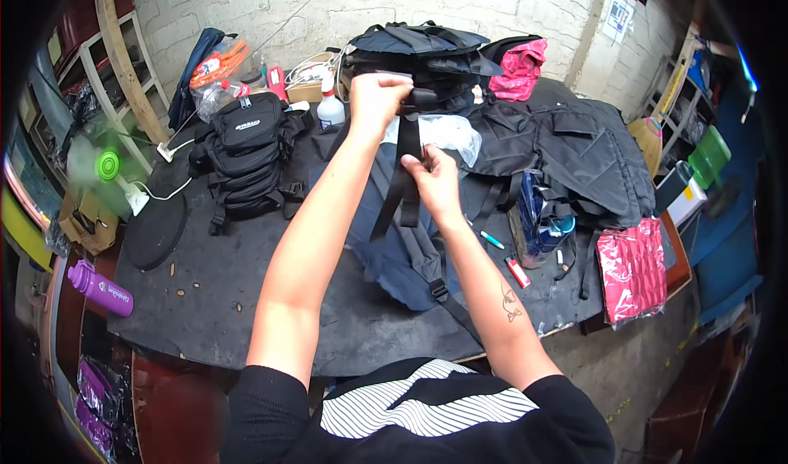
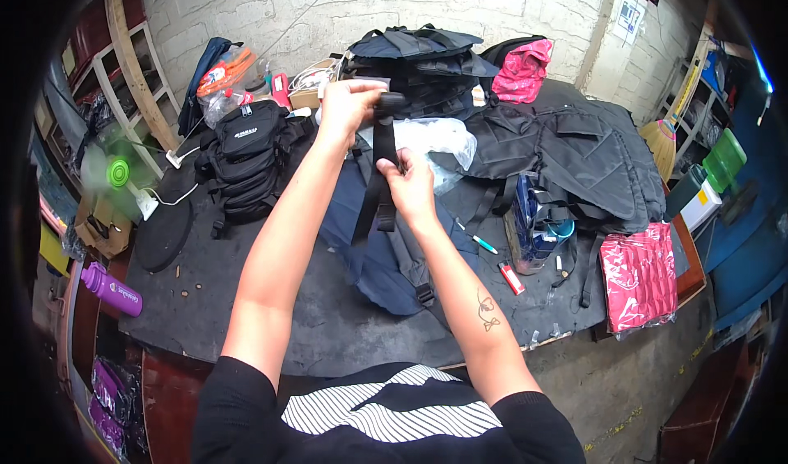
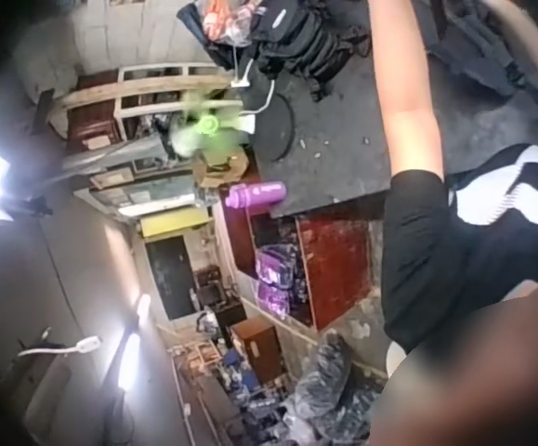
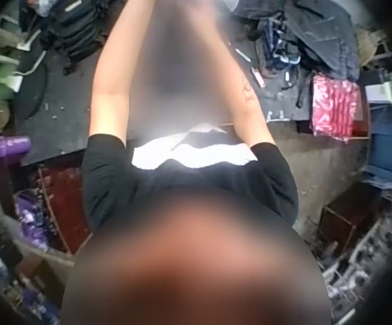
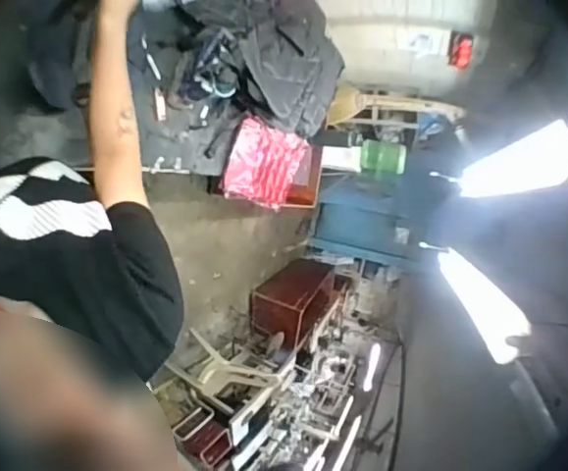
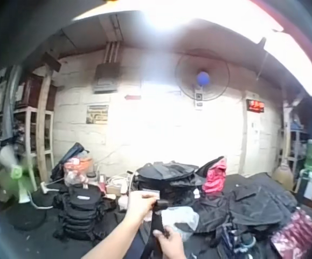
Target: Adjusting straps, attaching buckles, and sealing nylon ends on backpacks using scissors and a lighter.
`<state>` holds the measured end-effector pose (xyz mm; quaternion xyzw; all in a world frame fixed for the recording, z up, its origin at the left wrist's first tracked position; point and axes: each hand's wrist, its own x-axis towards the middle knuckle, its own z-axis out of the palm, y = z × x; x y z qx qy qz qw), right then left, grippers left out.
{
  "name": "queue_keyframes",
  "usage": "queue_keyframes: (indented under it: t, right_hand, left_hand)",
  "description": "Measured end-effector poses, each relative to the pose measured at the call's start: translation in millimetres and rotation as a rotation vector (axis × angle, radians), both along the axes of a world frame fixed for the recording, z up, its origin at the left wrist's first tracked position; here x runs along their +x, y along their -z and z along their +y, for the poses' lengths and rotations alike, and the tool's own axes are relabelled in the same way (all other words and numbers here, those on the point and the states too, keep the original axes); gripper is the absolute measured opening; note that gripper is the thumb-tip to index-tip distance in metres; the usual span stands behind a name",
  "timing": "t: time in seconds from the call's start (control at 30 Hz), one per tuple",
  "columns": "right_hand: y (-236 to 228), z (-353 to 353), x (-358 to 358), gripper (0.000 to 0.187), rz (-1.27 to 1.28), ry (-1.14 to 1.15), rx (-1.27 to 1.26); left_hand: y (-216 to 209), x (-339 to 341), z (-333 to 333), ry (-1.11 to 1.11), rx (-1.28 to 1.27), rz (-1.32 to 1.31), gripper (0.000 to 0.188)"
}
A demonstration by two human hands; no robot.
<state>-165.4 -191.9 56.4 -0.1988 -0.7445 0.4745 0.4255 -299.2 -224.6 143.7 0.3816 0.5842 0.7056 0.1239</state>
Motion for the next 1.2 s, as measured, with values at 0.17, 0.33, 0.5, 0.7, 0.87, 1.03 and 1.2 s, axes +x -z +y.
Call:
queue_keyframes:
  t: [0.17,0.33,0.5,0.7,0.87,1.03,1.2]
  right_hand:
    - [0.9,-30.7,32.2,0.026,-0.157,0.070,0.218]
    - [47.5,-80.2,86.4,0.026,0.052,-0.306,-0.358]
    - [68.0,-103.2,123.0,0.027,-0.040,-0.271,-0.345]
    - [93.5,-129.3,154.5,0.029,-0.153,-0.299,-0.449]
    - [95.8,-145.3,176.4,0.027,-0.245,-0.432,-0.557]
    - [83.1,-117.5,192.4,0.014,-0.437,-0.608,-0.299]
    - [94.6,14.3,146.6,0.020,-0.322,-0.056,-0.137]
  left_hand:
    - [16.7,-38.3,8.8,-0.293,0.085,0.120,0.012]
    - [2.8,-19.7,-14.9,0.001,-0.013,-0.192,0.017]
    - [47.5,-3.0,-6.7,0.052,0.049,-0.342,0.013]
    - [91.0,-11.6,-1.5,-0.095,0.092,-0.574,0.014]
    - [99.5,-16.5,-33.6,-0.072,0.059,-0.511,0.014]
    - [67.6,69.3,-130.5,0.289,0.031,-0.324,0.021]
    - [141.3,124.6,-207.3,0.436,-0.335,-0.427,0.034]
